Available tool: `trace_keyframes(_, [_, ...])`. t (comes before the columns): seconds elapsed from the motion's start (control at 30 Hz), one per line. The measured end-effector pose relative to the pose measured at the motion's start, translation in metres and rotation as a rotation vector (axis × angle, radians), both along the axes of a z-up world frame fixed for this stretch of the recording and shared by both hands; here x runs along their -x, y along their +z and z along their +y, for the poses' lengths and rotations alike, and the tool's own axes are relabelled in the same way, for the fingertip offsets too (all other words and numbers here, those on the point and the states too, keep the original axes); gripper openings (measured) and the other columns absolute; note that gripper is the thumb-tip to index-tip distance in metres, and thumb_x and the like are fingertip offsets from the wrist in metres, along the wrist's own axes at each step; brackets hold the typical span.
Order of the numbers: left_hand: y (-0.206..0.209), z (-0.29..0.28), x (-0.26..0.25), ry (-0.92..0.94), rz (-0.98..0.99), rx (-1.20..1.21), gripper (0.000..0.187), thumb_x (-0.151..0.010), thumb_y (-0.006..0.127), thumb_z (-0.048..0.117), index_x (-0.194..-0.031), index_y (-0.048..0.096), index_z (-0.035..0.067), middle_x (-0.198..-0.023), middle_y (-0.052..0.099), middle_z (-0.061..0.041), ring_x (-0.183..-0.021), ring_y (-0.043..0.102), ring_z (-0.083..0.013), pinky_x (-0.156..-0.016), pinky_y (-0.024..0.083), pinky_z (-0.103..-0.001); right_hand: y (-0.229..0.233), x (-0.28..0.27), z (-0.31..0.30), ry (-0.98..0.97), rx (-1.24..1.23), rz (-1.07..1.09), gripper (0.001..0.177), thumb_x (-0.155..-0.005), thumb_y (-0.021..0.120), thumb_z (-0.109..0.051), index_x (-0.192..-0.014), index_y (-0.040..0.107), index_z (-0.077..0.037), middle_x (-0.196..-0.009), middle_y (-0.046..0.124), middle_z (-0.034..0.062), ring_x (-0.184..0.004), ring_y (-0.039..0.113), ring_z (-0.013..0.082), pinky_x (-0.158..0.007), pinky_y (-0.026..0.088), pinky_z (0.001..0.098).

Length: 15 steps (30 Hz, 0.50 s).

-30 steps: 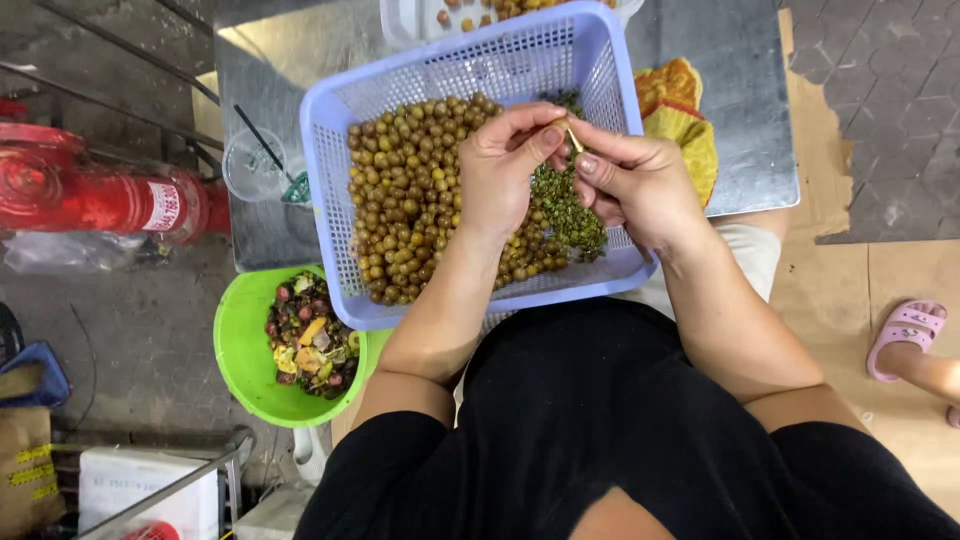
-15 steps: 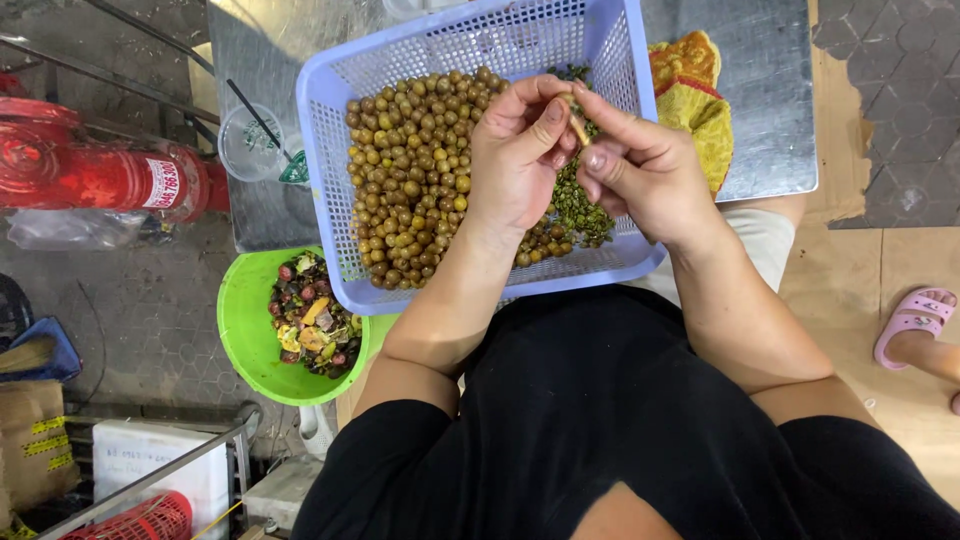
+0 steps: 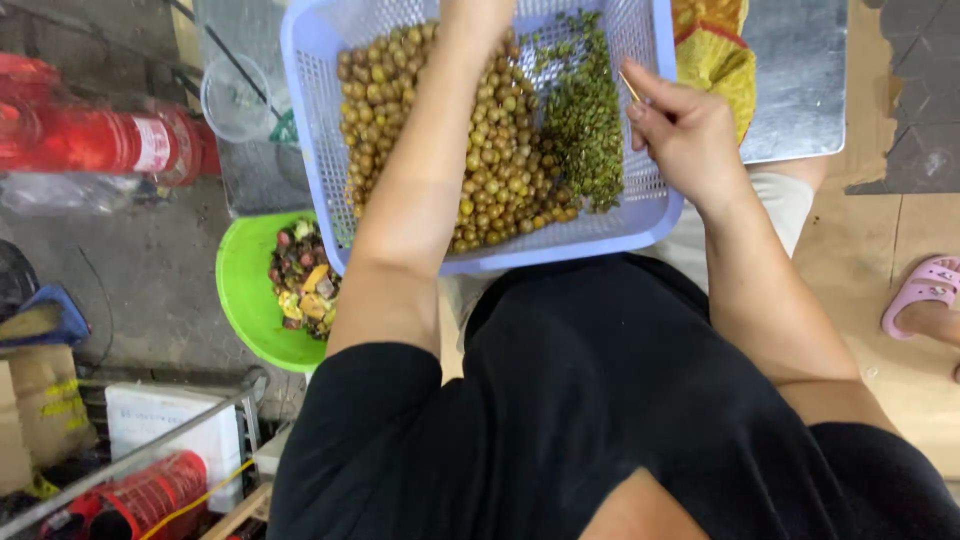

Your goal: Peeling and pitting small round fruits from a basket into containers using a small wooden stick.

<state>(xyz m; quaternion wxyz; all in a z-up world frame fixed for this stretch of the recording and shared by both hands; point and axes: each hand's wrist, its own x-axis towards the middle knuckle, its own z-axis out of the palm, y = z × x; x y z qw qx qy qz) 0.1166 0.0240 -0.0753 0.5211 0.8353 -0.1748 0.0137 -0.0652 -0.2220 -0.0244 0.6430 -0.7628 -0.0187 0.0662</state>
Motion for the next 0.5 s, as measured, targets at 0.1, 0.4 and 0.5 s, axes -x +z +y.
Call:
trace_keyframes(0.1, [-0.065,0.007,0.007,-0.059,-0.093,-0.411,0.01,-0.084,0.071,0.008,-0.081,0.076,0.016,-0.081,0.073,-0.001,-0.07,0.065,-0.0082,-0.066,0.055,-0.032,0.009,0.0,-0.002,-0.011,-0.005,-0.007,0.053,-0.105,0.066,-0.001,-0.155,0.054,-0.009,-0.082,0.059,-0.0038,-0.069,0.054,0.0028,-0.061,0.044,0.0199])
trace_keyframes(0.4, [-0.053,-0.006,0.061,-0.176,-0.395,-0.854,0.019,-0.071,0.071,-0.002,-0.086,0.075,0.008,-0.098,0.072,-0.017,-0.092,0.07,-0.0336,-0.078,0.06,-0.046,0.0,-0.007,0.007,0.047,-0.063,0.015,0.043,-0.107,0.065,-0.002,-0.149,0.06,-0.008,-0.089,0.064,-0.0038,-0.07,0.052,0.003,-0.063,0.045,0.02])
trace_keyframes(0.5, [0.004,-0.01,0.065,-0.033,0.055,-0.294,0.03,-0.072,0.072,-0.006,-0.099,0.074,0.005,-0.105,0.073,-0.017,-0.093,0.072,-0.0291,-0.079,0.062,-0.041,0.014,-0.011,0.013,0.01,-0.171,0.094,0.041,-0.107,0.064,-0.003,-0.147,0.063,-0.012,-0.089,0.065,-0.0037,-0.067,0.051,0.0027,-0.059,0.043,0.0193])
